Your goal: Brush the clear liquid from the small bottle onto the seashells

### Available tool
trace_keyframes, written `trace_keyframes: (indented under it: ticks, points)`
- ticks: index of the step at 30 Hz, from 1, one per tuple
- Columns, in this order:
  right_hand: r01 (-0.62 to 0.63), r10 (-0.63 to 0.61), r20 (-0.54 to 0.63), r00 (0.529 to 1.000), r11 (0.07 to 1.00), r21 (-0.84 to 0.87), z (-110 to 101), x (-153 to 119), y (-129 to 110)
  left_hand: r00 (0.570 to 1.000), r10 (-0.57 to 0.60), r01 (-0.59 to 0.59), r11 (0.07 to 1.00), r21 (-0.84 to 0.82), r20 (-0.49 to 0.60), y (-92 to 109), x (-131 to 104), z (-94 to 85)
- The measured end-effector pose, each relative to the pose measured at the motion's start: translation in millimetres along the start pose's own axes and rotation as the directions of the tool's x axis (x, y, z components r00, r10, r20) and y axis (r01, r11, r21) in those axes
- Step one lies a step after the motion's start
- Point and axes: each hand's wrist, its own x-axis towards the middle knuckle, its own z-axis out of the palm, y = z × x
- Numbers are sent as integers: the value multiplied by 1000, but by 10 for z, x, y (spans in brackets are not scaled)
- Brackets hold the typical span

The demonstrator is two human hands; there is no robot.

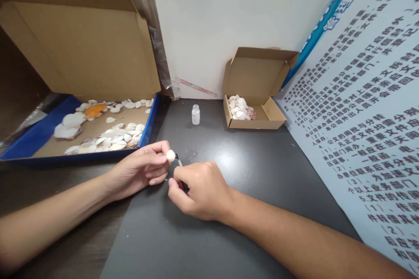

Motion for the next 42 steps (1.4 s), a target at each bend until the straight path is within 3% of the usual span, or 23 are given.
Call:
trace_keyframes:
  ticks: [6, 11, 17, 22, 27, 31, 37, 42]
  points:
    - [169, -168, -5, 986, 984, 50, 5, -4, -2, 1000, 14, -14, 1000, -13, -19, -1, -1, 15]
    - [10, -9, -25, 1000, 999, 52, -4, 1, 0, 1000, 18, -18, 1000, -4, -17, -6, -6, 7]
    - [179, -177, -29, 984, 978, 111, -5, 1, 1, 1000, 18, -16, 998, 66, -26, -21, -5, 40]
    - [67, -61, -64, 996, 993, 95, 1, -3, 6, 1000, 30, -29, 991, 127, -3, -34, -14, 50]
    - [185, -183, -34, 983, 976, 111, 1, 5, -9, 996, 80, -85, 978, 190, 34, -49, -15, 47]
    - [56, -50, -72, 996, 994, 91, -9, 13, -9, 994, 98, -106, 963, 247, 42, -61, -7, 29]
    - [197, -195, -31, 980, 972, 128, -14, 6, -14, 995, 87, -100, 950, 297, 57, -74, -5, -9]
    - [58, -54, -47, 997, 994, 98, -4, 8, -14, 995, 71, -88, 945, 315, 64, -84, -5, -33]
